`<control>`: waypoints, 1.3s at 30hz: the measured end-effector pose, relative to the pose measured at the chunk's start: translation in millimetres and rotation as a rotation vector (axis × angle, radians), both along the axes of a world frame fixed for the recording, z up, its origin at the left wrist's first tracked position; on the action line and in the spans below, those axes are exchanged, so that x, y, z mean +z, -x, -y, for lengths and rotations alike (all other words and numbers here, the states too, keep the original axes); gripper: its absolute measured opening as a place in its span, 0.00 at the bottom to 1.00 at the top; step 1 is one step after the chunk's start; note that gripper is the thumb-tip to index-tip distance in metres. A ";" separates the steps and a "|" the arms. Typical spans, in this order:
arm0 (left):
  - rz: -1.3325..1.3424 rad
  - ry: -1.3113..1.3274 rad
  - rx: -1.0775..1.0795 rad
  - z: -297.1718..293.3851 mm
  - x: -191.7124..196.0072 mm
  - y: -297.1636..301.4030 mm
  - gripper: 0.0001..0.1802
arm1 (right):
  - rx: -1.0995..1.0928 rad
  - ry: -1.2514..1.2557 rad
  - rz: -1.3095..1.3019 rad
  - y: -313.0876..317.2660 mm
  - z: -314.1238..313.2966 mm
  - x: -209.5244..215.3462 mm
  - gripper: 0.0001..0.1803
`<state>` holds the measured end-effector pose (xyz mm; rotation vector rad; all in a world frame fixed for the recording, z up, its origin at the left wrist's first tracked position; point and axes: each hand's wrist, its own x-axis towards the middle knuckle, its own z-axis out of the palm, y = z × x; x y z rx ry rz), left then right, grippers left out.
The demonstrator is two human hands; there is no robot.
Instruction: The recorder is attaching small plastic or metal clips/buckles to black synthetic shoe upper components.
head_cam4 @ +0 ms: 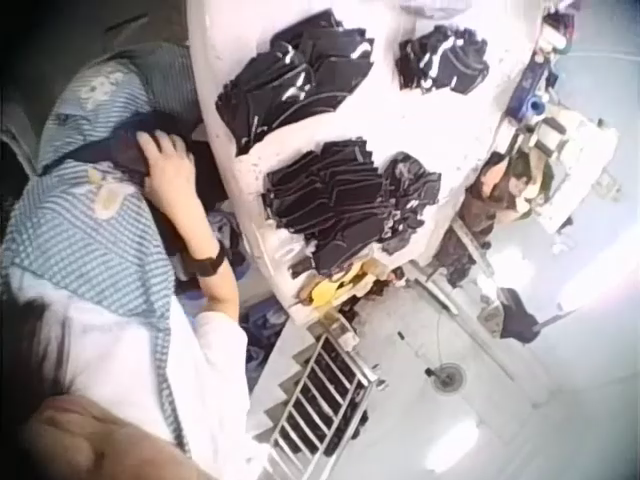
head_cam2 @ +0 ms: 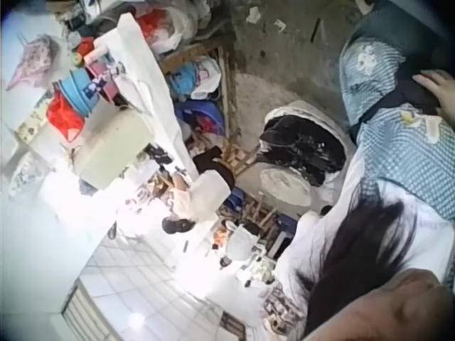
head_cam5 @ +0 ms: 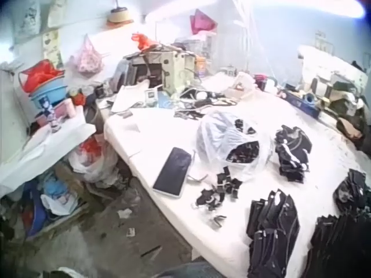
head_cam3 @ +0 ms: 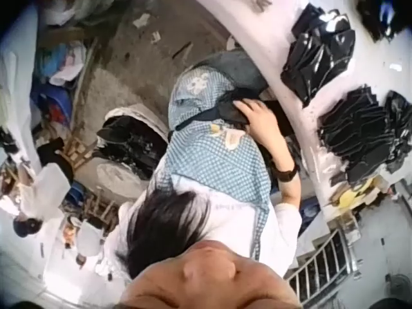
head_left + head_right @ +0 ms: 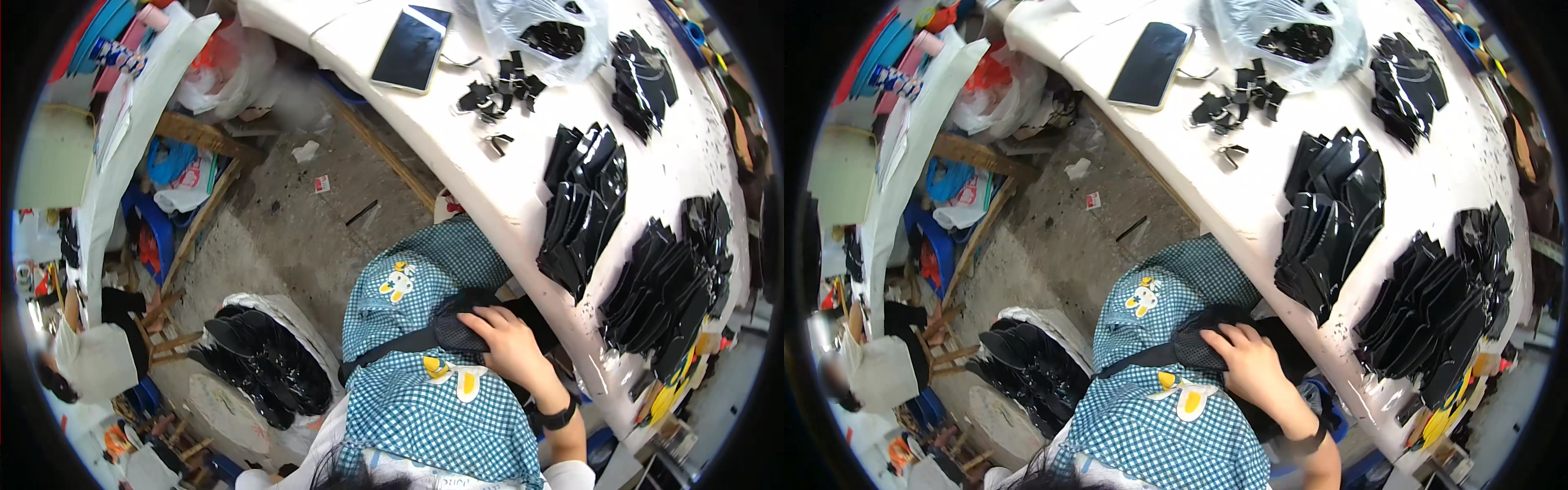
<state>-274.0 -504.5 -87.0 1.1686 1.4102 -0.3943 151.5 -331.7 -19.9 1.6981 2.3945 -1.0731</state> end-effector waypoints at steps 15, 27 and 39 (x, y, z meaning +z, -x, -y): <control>-0.082 0.120 0.203 80.7 -5.1 16.7 0.17 | -0.303 -0.192 0.108 -3.5 55.2 10.4 0.11; -0.093 0.194 0.059 40.0 -26.1 47.5 0.18 | -0.487 -0.024 -0.275 -19.2 60.2 23.2 0.29; 0.204 -0.092 -0.829 -203.6 67.1 -89.8 0.11 | -0.699 0.021 -0.029 -16.0 122.5 45.2 0.40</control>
